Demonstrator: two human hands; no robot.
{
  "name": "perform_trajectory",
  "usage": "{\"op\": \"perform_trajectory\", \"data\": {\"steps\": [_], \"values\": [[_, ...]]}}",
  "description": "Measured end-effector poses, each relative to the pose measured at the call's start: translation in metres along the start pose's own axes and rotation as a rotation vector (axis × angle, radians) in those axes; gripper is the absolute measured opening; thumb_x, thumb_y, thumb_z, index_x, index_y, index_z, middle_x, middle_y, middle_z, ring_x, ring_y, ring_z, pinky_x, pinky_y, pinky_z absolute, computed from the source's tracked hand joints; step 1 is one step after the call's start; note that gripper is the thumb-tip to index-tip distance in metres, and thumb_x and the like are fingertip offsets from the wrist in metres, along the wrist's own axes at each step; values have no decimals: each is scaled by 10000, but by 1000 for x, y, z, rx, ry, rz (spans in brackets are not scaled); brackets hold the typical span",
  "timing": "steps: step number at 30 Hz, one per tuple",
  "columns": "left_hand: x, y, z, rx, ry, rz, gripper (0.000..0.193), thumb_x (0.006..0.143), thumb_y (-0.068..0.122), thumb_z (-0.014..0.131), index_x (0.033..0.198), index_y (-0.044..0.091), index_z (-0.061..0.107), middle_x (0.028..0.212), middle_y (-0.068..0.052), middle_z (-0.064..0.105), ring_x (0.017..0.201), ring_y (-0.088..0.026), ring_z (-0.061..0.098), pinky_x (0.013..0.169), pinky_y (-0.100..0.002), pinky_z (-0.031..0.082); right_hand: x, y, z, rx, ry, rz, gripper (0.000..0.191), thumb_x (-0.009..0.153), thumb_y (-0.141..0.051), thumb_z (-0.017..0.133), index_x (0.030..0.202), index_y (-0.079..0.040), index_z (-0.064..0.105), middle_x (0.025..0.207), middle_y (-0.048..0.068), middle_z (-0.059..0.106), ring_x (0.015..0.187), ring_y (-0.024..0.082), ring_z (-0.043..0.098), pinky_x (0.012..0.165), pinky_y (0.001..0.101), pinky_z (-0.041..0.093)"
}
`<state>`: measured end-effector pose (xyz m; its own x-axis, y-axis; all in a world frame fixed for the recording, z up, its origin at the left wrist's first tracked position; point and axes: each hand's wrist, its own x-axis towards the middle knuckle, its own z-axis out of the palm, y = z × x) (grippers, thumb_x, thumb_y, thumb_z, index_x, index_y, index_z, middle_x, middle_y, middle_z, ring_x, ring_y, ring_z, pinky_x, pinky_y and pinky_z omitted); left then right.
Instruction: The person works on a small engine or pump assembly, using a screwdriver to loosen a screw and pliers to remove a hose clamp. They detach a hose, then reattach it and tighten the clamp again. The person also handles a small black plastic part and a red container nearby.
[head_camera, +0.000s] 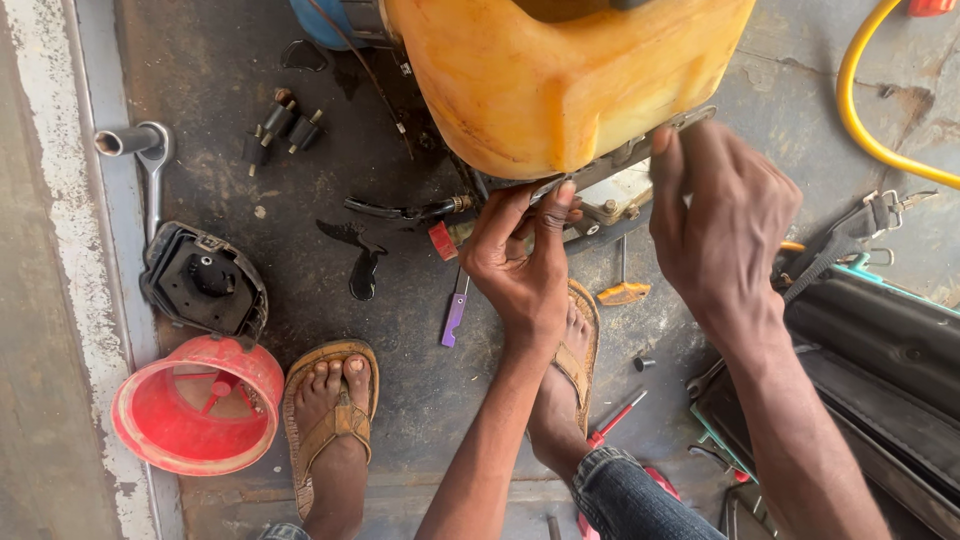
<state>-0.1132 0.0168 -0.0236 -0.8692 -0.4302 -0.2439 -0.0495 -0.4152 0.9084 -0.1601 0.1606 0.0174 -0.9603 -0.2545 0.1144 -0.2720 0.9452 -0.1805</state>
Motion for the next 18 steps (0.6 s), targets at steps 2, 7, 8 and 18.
{"op": "perform_trajectory", "data": {"steps": [2, 7, 8, 18], "values": [[0, 0, 0, 4, -1, 9, 138, 1021, 64, 717, 1136, -10, 741, 1047, -89, 713, 878, -130, 731, 767, -269, 641, -1, 1, 2, -16, 41, -59, 233, 1182, -179, 578, 1003, -30, 567, 851, 86, 563, 685, 194, 509, 649, 380, 406], [0, -1, -1, 33, -11, 2, 138, 1012, 56, 713, 1131, -10, 736, 1052, -90, 713, 861, -130, 731, 746, -264, 636, -1, -1, 7, -32, 3, -33, 291, 1216, -168, 540, 950, -52, 550, 805, 65, 525, 661, 178, 469, 680, 371, 406], [0, -1, 0, 35, -6, 7, 128, 1018, 52, 714, 1124, -14, 741, 1041, -93, 716, 859, -133, 731, 743, -266, 632, 0, -2, 8, -51, -29, 10, 312, 1198, -175, 547, 907, -64, 549, 759, 58, 512, 624, 179, 450, 669, 378, 397], [2, 1, -3, 105, -50, 64, 139, 1031, 56, 696, 1137, -25, 736, 1034, -97, 717, 868, -123, 733, 738, -257, 620, 4, -10, 2, -140, 3, -7, 299, 1189, -194, 574, 917, -76, 536, 822, 73, 493, 700, 204, 475, 731, 391, 374]]}}
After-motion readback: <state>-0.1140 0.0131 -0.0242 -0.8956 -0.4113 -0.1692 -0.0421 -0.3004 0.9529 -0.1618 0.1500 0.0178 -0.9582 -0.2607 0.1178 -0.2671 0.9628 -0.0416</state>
